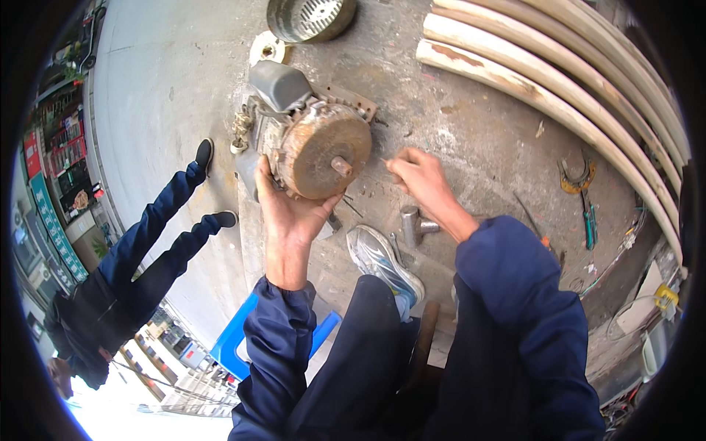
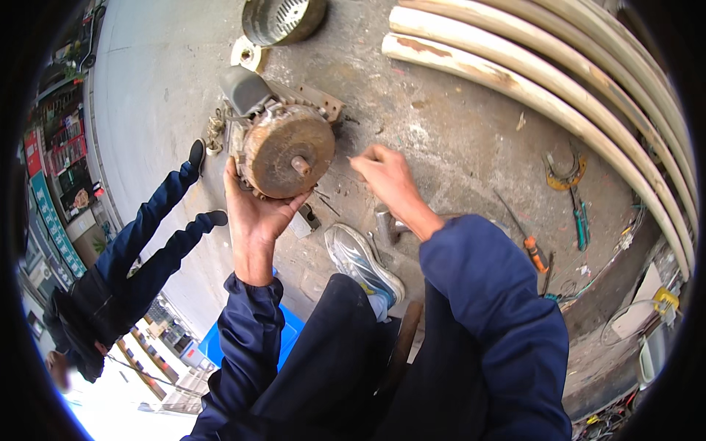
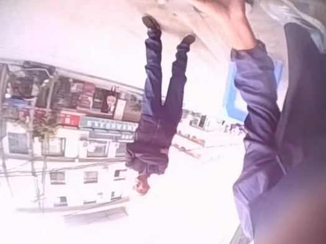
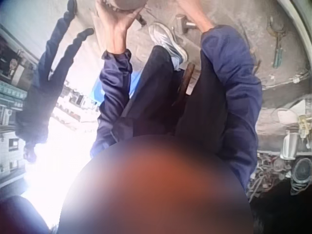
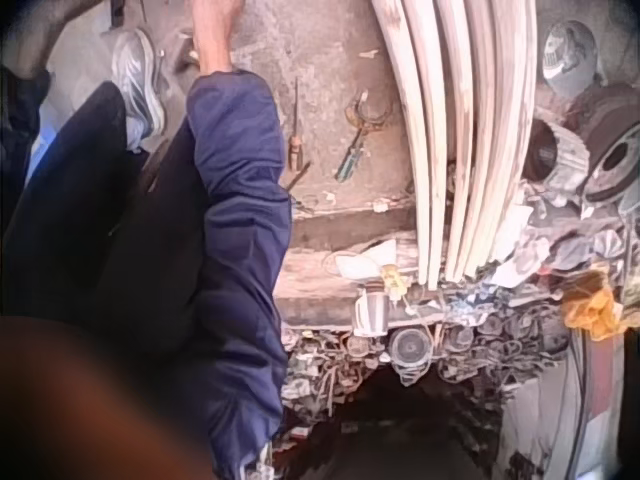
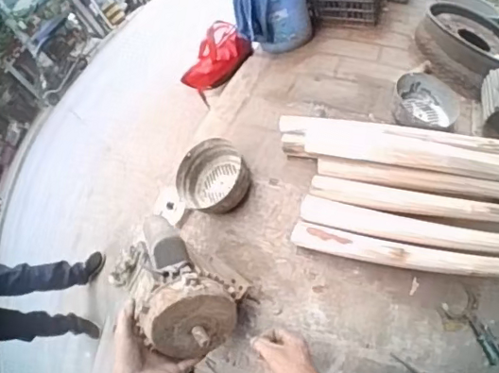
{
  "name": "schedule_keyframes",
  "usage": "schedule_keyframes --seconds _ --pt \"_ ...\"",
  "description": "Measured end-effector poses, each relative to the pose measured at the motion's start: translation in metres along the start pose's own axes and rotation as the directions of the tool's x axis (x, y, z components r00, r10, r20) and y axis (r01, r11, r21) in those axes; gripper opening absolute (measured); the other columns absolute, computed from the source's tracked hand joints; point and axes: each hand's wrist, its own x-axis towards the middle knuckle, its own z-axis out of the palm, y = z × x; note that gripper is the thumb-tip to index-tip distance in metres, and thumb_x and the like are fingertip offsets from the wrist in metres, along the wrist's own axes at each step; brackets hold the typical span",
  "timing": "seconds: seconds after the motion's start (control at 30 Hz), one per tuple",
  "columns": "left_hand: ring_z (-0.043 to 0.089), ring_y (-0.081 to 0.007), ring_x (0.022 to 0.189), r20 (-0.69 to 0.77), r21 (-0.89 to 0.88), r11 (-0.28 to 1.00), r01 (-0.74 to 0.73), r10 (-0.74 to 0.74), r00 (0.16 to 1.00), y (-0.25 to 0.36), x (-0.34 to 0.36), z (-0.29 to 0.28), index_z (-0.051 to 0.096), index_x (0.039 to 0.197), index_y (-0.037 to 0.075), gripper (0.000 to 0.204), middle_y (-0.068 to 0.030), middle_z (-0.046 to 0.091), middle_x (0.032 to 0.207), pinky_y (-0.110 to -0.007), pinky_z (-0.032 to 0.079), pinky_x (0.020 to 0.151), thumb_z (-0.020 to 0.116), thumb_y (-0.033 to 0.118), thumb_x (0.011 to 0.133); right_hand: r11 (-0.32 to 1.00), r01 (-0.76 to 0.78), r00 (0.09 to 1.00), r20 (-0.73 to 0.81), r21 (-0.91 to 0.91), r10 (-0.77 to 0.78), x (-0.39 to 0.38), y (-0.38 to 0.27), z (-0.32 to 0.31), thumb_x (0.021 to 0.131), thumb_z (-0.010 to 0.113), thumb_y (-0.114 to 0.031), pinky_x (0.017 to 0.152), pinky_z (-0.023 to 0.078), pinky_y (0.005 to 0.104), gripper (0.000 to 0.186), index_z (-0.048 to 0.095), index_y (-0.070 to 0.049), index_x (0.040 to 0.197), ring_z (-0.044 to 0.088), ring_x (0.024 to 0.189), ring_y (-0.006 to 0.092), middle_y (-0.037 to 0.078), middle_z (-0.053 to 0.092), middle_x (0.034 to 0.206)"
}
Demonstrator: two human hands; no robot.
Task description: The person disassembles a small electric motor, using a hammer and a screwdriver to remove a circular metal component. They then use a socket wrench to loosen bolts on the motor housing and handle a white plastic part.
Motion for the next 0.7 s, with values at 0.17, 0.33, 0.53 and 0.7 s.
schedule_keyframes --seconds 0.17,0.33,0.53,0.7 --pt "0.041 -0.0431 0.148 -0.049 -0.058 0.994 -0.093 0.090 0.995 -0.026 0.005 -0.002 0.041 0.161 0.018 0.087 -0.0155 0.041 0.164 -0.064 0.035 0.119 0.047 0.077 0.097 0.665 0.306 0.905 -0.010 -0.681 -0.426 0.001 -0.004 -0.055 0.090 0.068 -0.014 0.064 0.053 0.0460 0.014 0.064 -0.001 0.090 0.065 0.067 0.0329 0.018 0.067 0.082" --pt "0.045 -0.0379 0.146 -0.163 -0.087 0.972 -0.217 0.201 0.966 -0.065 0.014 -0.003 0.045 0.157 0.016 0.083 -0.0116 0.047 0.160 -0.063 0.036 0.118 0.049 0.074 0.098 0.309 0.348 0.842 0.150 -0.885 -0.518 0.007 -0.002 -0.080 0.091 0.069 -0.015 0.069 0.055 0.0515 0.015 0.064 -0.002 0.096 0.068 0.076 0.0433 0.021 0.066 0.091" --pt "0.052 -0.0281 0.138 -0.113 -0.155 0.931 -0.331 0.316 0.942 -0.106 0.026 -0.004 0.047 0.151 0.012 0.067 -0.0081 0.053 0.150 -0.054 0.041 0.116 0.057 0.058 0.103 0.331 0.252 0.905 0.100 -0.910 -0.414 -0.005 -0.024 -0.084 0.097 0.067 -0.019 0.075 0.055 0.0507 0.019 0.065 0.000 0.098 0.069 0.084 0.0431 0.023 0.068 0.097" --pt "0.054 -0.0249 0.135 -0.130 -0.174 0.917 -0.359 0.339 0.932 -0.109 0.026 -0.006 0.051 0.148 0.012 0.063 -0.0064 0.057 0.146 -0.050 0.042 0.115 0.057 0.057 0.104 0.701 0.333 0.916 0.040 -0.630 -0.399 -0.019 -0.072 -0.040 0.101 0.065 -0.023 0.085 0.054 0.0486 0.027 0.070 0.003 0.107 0.070 0.093 0.0417 0.025 0.071 0.103"
